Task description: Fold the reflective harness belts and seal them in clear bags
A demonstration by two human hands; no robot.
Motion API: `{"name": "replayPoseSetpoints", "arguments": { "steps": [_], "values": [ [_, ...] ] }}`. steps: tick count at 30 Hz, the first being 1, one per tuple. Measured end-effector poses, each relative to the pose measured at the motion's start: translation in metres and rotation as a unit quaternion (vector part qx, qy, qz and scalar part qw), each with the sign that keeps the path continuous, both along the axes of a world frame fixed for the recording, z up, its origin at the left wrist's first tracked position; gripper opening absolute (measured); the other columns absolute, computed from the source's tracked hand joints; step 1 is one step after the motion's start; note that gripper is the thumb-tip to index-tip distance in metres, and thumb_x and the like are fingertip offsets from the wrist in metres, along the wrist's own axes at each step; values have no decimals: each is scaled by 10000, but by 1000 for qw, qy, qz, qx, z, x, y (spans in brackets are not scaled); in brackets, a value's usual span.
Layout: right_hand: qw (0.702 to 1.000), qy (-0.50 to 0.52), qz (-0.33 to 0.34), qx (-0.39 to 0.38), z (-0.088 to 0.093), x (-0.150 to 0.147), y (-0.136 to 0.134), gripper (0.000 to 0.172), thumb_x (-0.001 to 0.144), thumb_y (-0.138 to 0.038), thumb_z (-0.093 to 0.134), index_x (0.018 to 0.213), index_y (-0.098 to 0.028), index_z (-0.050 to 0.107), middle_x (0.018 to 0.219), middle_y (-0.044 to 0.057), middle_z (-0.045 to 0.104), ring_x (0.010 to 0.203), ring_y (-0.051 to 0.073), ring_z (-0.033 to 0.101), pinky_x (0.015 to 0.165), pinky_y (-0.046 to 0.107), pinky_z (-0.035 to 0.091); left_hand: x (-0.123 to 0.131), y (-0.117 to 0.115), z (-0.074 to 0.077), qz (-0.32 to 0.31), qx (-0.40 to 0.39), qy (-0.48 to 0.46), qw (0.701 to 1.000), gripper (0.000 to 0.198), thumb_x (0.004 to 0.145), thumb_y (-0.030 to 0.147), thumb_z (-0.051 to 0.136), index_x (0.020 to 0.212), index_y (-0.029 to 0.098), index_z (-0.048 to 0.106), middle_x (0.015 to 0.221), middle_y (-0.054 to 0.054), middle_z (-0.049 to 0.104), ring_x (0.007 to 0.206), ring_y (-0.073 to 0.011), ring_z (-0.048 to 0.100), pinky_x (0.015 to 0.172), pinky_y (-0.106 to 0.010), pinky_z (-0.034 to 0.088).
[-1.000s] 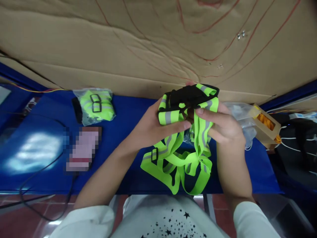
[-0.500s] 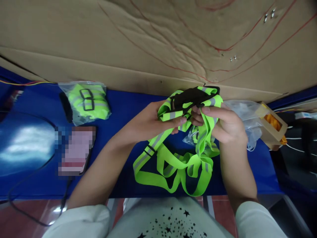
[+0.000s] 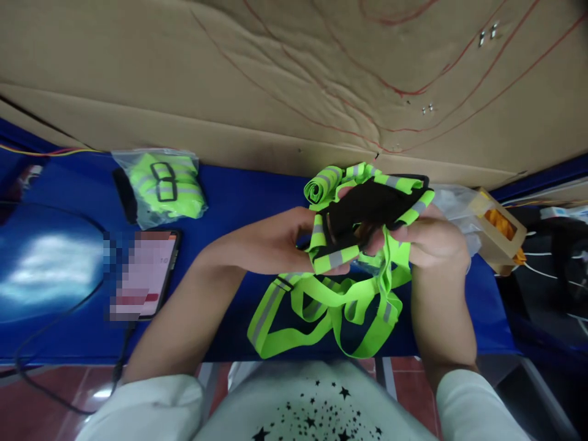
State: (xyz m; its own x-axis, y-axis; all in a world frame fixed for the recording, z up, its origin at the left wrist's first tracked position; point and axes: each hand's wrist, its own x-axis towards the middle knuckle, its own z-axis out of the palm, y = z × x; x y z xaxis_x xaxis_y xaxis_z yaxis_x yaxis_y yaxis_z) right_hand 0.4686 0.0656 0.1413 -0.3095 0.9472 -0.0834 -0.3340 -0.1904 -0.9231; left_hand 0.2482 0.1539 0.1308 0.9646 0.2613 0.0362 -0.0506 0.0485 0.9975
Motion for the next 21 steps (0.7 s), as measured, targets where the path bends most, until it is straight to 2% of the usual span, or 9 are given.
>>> {"name": "replayPoseSetpoints", "arguments": {
  "steps": [1, 3, 5, 6, 8, 11, 15, 18, 21],
  "values": [
    [1000, -19, -10, -8, 1, 0, 0, 273, 800, -389, 866, 795, -168, 707, 726, 4, 698, 675, 139, 687, 652, 263, 583, 2, -2, -1, 17, 6, -2, 1000, 169, 835, 208, 775, 1003, 189, 765, 886, -51, 752, 782, -190, 714, 697, -270, 566],
    [998, -37, -48, -32, 2, -1, 0, 352, 779, -457, 874, 786, -164, 678, 698, -6, 662, 594, 127, 651, 559, 253, 564, 6, -4, -4, 108, -1, -12, 994, 245, 802, 231, 822, 1032, 167, 765, 947, -64, 753, 856, -213, 719, 772, -301, 575],
    [995, -43, -81, -41, 3, -3, 1, 410, 771, -485, 876, 749, -180, 603, 656, -46, 583, 490, 75, 542, 462, 214, 489, 8, -6, -9, 206, -11, -30, 978, 351, 771, 259, 866, 1089, 172, 746, 992, -55, 750, 901, -217, 712, 836, -328, 578],
    [994, -47, -89, -37, 2, -4, 1, 448, 761, -509, 878, 730, -189, 565, 639, -63, 537, 470, 55, 493, 447, 200, 460, 8, -6, -11, 232, -12, -39, 972, 380, 764, 272, 877, 1106, 179, 739, 997, -46, 746, 904, -212, 706, 850, -331, 577],
    [993, -76, -91, -21, 0, -5, 0, 526, 736, -609, 863, 704, -205, 527, 632, -69, 482, 496, 51, 473, 489, 210, 478, 9, -6, -13, 233, -1, -48, 971, 342, 786, 299, 866, 1081, 181, 740, 971, -37, 741, 896, -208, 699, 854, -332, 578],
    [981, -175, -82, 11, -6, -5, -3, 564, 783, -776, 720, 733, -228, 595, 680, -34, 552, 636, 113, 610, 641, 295, 578, 9, -8, -10, 201, 37, -51, 978, 232, 864, 325, 795, 1035, 174, 755, 929, -49, 745, 920, -225, 704, 887, -349, 577],
    [962, -236, -116, 67, -8, -7, -11, 422, 972, -683, 554, 973, -297, 726, 959, -9, 739, 1011, 215, 738, 927, 409, 627, 12, -12, -4, 190, 54, -65, 978, 235, 903, 348, 755, 1063, 177, 778, 1018, -76, 765, 1091, -265, 705, 1042, -388, 535],
    [946, -253, -161, 123, -5, -10, -15, 310, 1021, -583, 550, 1192, -380, 710, 1195, -42, 743, 1282, 211, 659, 1155, 426, 532, 10, -12, -4, 205, 56, -69, 975, 264, 941, 392, 709, 1081, 183, 789, 1060, -75, 769, 1187, -271, 681, 1125, -395, 487],
    [910, -335, -174, 170, 2, -12, -17, 361, 1048, -524, 527, 1348, -363, 647, 1330, -12, 701, 1432, 229, 543, 1274, 467, 402, 5, -12, -2, 181, 51, -45, 981, 279, 985, 399, 645, 1111, 189, 779, 1023, -65, 773, 1069, -256, 718, 1032, -384, 547]
  ]
}}
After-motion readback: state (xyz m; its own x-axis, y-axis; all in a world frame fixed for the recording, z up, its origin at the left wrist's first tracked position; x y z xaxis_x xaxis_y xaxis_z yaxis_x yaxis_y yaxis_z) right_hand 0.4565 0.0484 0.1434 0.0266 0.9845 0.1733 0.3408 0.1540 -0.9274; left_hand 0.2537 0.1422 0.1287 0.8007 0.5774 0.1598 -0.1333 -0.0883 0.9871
